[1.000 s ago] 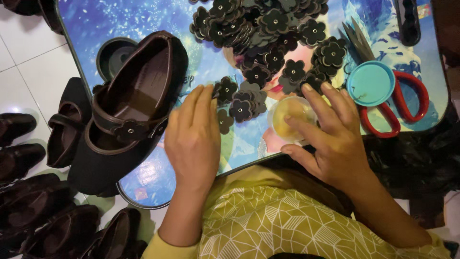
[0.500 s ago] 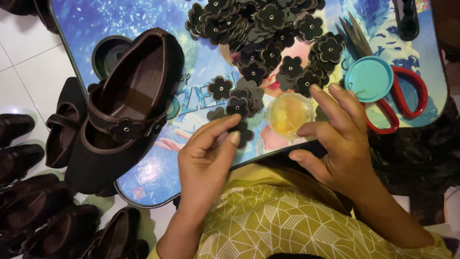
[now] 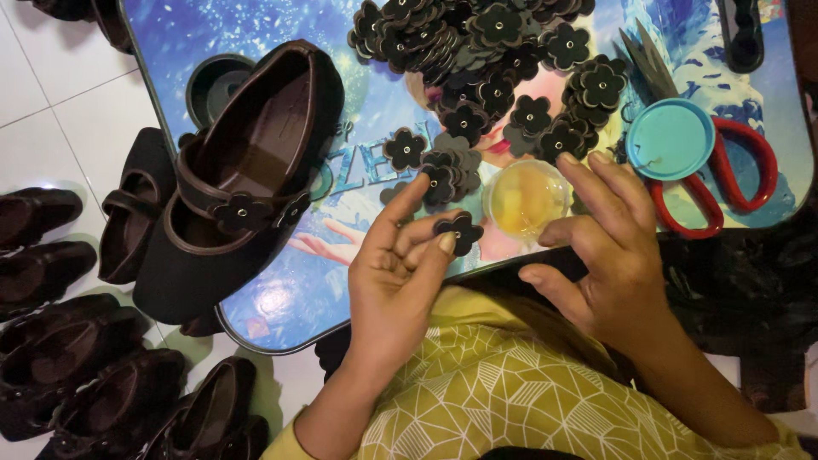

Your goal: The person sits on the floor with a lap tray and attaches black flower-shaped cutouts to the straps of black mary-jane shoes. They pick up flower pieces, apply glue from a small container, press the flowers onto the shoe straps, and set finished shoes aside among many completed pairs on the floor.

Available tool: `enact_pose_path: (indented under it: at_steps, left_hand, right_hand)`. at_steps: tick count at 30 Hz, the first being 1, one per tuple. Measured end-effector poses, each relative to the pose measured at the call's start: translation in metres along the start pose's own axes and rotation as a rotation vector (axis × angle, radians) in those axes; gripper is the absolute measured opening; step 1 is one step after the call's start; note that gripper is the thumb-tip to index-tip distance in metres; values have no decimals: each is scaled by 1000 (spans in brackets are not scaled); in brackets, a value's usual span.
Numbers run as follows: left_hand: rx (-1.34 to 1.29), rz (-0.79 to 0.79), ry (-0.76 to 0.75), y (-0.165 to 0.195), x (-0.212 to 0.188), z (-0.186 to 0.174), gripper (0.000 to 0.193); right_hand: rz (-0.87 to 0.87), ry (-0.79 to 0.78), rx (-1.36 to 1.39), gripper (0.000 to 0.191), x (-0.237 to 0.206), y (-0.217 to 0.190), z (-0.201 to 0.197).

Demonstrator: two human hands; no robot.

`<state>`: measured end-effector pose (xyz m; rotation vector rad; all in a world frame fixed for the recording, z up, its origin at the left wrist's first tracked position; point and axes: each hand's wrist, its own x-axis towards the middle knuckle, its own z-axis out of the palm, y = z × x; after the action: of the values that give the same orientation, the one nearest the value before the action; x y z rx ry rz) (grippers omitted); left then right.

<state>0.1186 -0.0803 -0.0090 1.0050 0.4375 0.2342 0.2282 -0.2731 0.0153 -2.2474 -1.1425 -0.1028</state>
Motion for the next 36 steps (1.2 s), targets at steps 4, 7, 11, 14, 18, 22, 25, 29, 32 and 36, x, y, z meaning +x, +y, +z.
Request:
enact_pose_path:
  at_steps: [4,7,11,14,18,22,25,29,32,36]
  left_hand:
    - [-35,-43,-30,8,-4,4,63]
    - [19,-71,-46,14,-7,9,67]
    - [881,409,-81,23,-12,10,66]
    - [875,254,72,24,-13,8,69]
    - [426,218,8,18,-11,5,78]
    - [292,177,-29,12,-11,11,80]
    - [256,135,-10,13,-9,14,86]
    - [156,92,-43,15,-10,20,89]
    - [93,21,-89,17,-12,23,89]
    - [67,-16,-70,18,-12,23,88]
  right_hand:
    - [8,-3,122,34,-2,-8,-8]
    - [25,-16,269,30,-6,-14,-11]
    - [80,21,475,23,-8,-16,-9]
    - [169,107,576,21,-10,-16,-6]
    - [307,126,718,22,-12,-17,-7]
    - [291,62,547,25,-12,-18,-9]
    - [187,41,466,28,-9,-20,-8]
    - [61,25,349,30,-4,-24,-3]
    - [65,11,281,33,0,-27,2]
    - [-24,46,128,36,3,-27,5]
